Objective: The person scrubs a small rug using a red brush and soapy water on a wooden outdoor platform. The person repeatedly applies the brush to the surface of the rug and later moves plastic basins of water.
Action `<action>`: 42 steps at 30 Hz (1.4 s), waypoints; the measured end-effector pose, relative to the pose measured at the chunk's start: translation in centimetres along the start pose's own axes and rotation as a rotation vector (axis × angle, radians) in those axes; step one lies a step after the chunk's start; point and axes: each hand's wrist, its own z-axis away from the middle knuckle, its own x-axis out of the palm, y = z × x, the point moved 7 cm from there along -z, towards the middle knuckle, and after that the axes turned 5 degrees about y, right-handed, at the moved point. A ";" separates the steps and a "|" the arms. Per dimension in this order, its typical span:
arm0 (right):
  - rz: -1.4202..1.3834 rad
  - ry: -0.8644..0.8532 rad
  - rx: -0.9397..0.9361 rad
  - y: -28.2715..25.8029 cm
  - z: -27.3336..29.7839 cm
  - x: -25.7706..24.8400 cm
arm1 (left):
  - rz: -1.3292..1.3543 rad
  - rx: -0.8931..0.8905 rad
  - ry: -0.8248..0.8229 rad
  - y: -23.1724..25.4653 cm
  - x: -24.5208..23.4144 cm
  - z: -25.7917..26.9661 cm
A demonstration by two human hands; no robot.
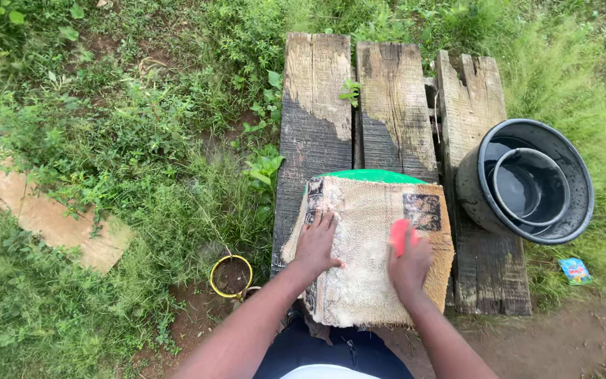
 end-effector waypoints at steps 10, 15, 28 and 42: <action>0.247 -0.174 0.237 4.6 3.1 -1.9 | -0.007 -0.030 0.038 0.2 -0.1 0.2; -0.055 -0.478 -0.385 -1.7 8.5 -0.7 | 0.068 -0.107 0.090 0.5 0.6 1.7; -0.025 -0.313 -0.356 3.4 5.8 -3.8 | 0.289 -0.176 0.415 5.4 7.1 12.8; 0.018 -0.069 -0.341 5.4 3.9 -4.0 | 0.883 -0.899 0.734 -0.5 21.1 14.3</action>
